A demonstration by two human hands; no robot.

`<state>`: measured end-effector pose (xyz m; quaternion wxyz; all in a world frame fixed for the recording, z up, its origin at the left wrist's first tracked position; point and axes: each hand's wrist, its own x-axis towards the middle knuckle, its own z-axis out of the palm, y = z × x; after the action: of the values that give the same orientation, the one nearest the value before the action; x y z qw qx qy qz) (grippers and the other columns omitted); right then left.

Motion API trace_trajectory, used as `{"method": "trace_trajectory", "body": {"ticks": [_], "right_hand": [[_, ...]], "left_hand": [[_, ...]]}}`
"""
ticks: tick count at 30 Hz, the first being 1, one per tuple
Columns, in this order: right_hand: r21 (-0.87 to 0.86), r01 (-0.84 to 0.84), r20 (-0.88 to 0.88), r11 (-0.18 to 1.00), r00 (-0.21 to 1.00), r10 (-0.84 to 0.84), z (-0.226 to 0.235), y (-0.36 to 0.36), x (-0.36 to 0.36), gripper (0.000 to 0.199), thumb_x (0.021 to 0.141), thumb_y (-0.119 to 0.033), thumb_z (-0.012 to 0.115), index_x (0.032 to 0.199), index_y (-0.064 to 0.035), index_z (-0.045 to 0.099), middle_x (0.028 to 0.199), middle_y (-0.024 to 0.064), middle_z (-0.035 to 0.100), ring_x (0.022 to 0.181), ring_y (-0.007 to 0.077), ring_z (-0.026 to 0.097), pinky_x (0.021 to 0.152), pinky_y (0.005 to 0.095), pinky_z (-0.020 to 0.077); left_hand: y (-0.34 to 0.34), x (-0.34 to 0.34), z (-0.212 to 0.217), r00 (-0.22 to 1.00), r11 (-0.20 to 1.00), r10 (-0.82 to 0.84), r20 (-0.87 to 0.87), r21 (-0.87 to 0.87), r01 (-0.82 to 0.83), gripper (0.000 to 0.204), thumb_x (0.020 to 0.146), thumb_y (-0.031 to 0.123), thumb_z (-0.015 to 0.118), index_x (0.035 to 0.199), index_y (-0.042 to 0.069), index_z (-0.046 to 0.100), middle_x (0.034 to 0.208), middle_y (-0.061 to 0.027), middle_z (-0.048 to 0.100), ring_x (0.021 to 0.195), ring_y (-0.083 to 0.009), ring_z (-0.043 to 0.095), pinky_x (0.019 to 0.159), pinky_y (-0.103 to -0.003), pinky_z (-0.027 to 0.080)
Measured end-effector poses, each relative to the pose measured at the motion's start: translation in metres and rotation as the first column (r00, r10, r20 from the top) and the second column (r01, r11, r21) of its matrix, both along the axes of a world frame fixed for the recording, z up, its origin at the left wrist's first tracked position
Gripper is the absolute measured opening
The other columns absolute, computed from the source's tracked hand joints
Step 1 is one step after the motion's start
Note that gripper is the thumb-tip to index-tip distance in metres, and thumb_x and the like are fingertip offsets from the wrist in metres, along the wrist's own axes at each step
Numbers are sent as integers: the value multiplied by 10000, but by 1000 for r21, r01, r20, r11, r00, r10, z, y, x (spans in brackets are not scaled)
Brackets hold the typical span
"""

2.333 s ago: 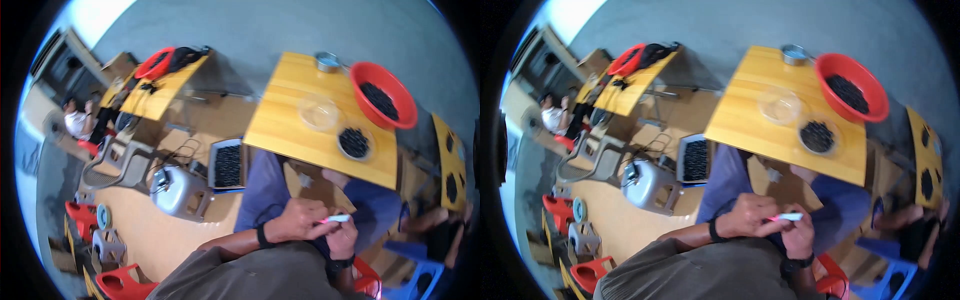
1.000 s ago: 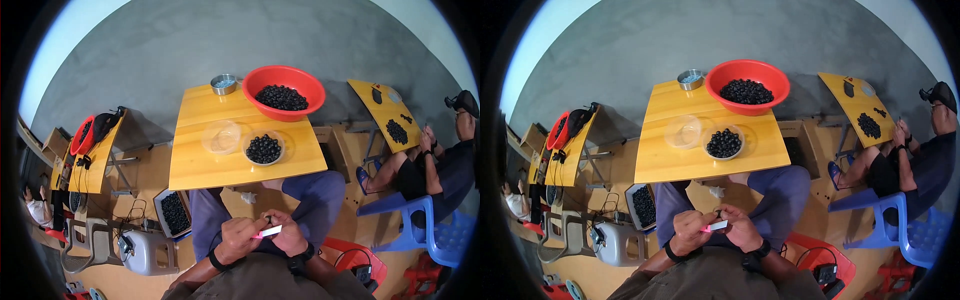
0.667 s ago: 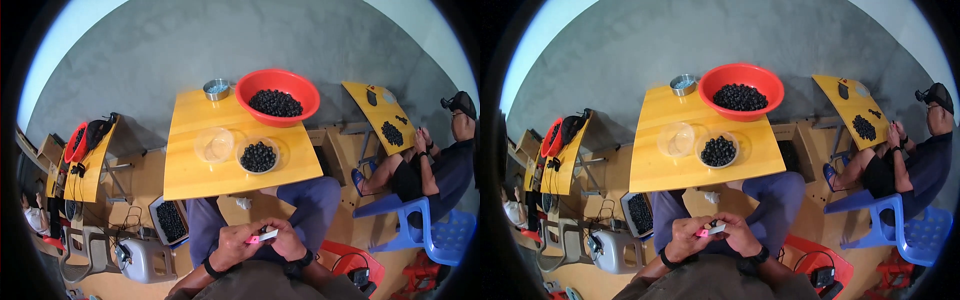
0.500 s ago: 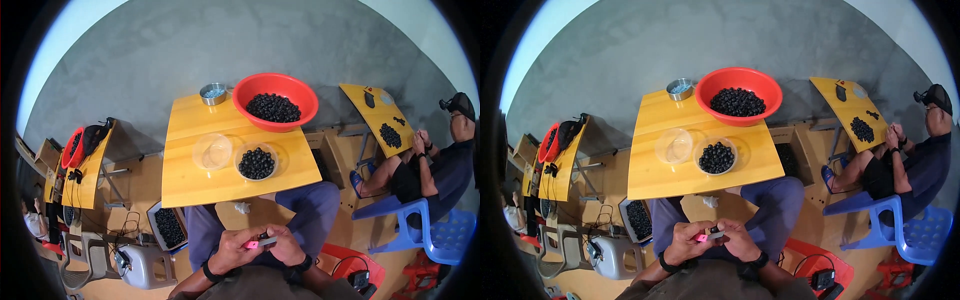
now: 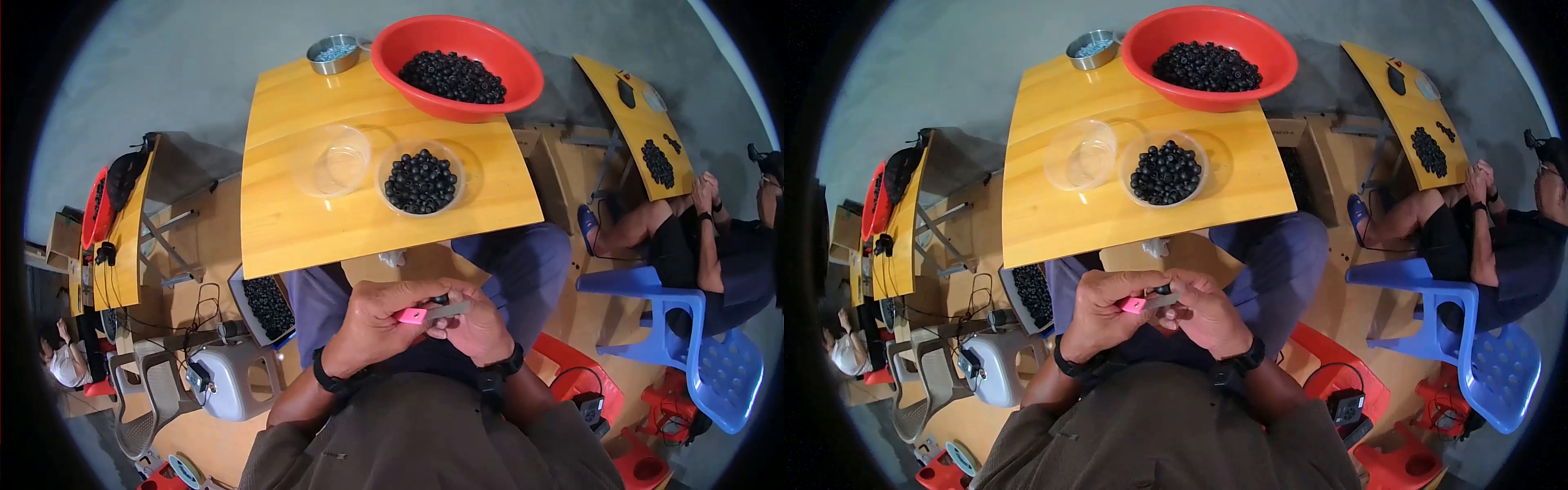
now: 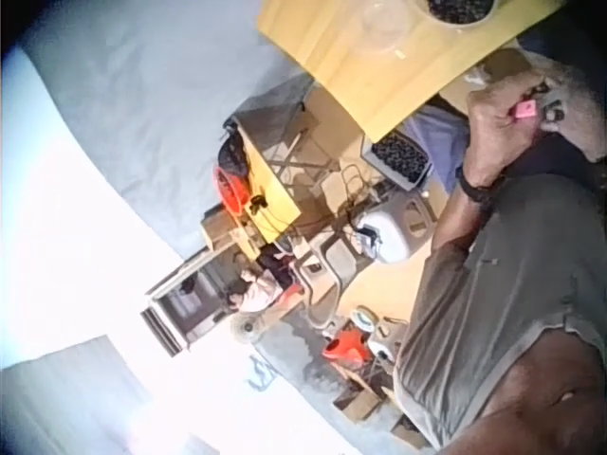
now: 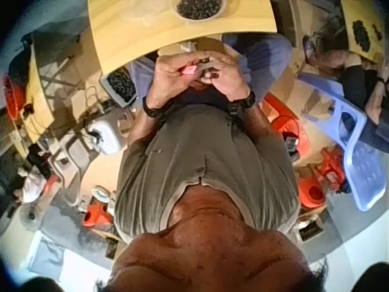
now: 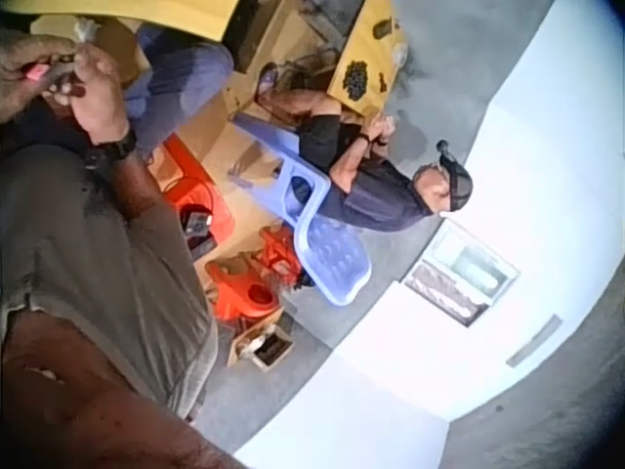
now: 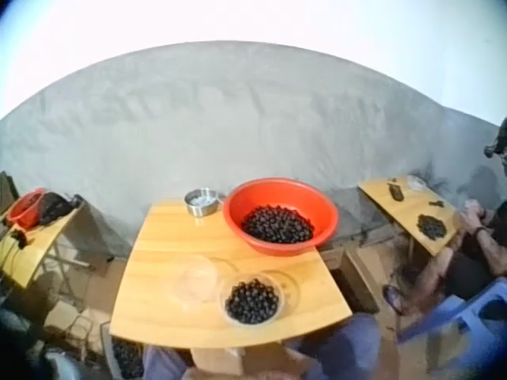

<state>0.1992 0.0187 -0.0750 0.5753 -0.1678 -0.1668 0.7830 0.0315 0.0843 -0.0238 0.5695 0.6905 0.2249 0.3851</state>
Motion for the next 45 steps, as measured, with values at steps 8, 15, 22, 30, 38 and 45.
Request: {"method": "trace_trajectory", "body": {"ticks": [8, 15, 22, 30, 38, 45], "right_hand": [[-37, -9, -10, 999, 1000, 9, -12, -3, -1, 374, 948, -313, 666, 1182, -30, 601, 883, 22, 617, 739, 86, 528, 636, 248, 425], [-81, -68, -178, 994, 983, 53, -17, 1, 0, 308, 946, -265, 666, 1160, -50, 610, 923, 16, 624, 742, 77, 526, 637, 245, 435], [-116, -63, -198, 991, 979, 39, -22, 4, -3, 212, 958, -244, 648, 1112, -99, 635, 936, -6, 631, 758, 70, 548, 635, 247, 441], [-53, -15, -224, 998, 975, 3, -23, 10, -9, 234, 954, -227, 651, 1117, -60, 633, 983, 7, 620, 885, 105, 610, 722, 265, 482], [-164, 54, -111, 985, 991, -73, -6, 12, -15, 257, 891, -242, 697, 976, -16, 608, 898, 49, 520, 786, 131, 527, 709, 271, 439], [-96, 15, -209, 995, 977, -35, -24, 11, -14, 260, 959, -209, 636, 1146, -29, 626, 1008, 45, 629, 942, 131, 620, 828, 283, 505]], "left_hand": [[4, 5, -13, 999, 995, -39, 29, -87, 41, 312, 800, -64, 754, 1106, -29, 704, 931, -131, 752, 810, -184, 744, 708, -269, 607], [13, 7, -6, 998, 999, -34, -44, -15, 33, 347, 761, -23, 804, 1097, -10, 717, 897, -130, 753, 774, -145, 736, 679, -237, 574], [12, 7, -18, 995, 970, 90, -30, 229, -81, 345, 748, -8, 807, 1083, 26, 731, 714, -89, 684, 615, -143, 672, 550, -233, 495], [10, 0, -23, 964, 813, 254, -79, 557, -169, 470, 624, 34, 785, 1086, 111, 749, 569, -6, 398, 450, -169, 432, 423, -320, 326], [7, -3, -25, 947, 729, 310, -82, 660, -182, 450, 556, 14, 740, 1001, 87, 756, 579, -15, 452, 468, -182, 469, 439, -321, 330], [2, -9, -20, 945, 744, 303, -121, 649, -156, 273, 711, 153, 789, 950, 42, 717, 592, -30, 483, 473, -196, 488, 442, -329, 348]]}}
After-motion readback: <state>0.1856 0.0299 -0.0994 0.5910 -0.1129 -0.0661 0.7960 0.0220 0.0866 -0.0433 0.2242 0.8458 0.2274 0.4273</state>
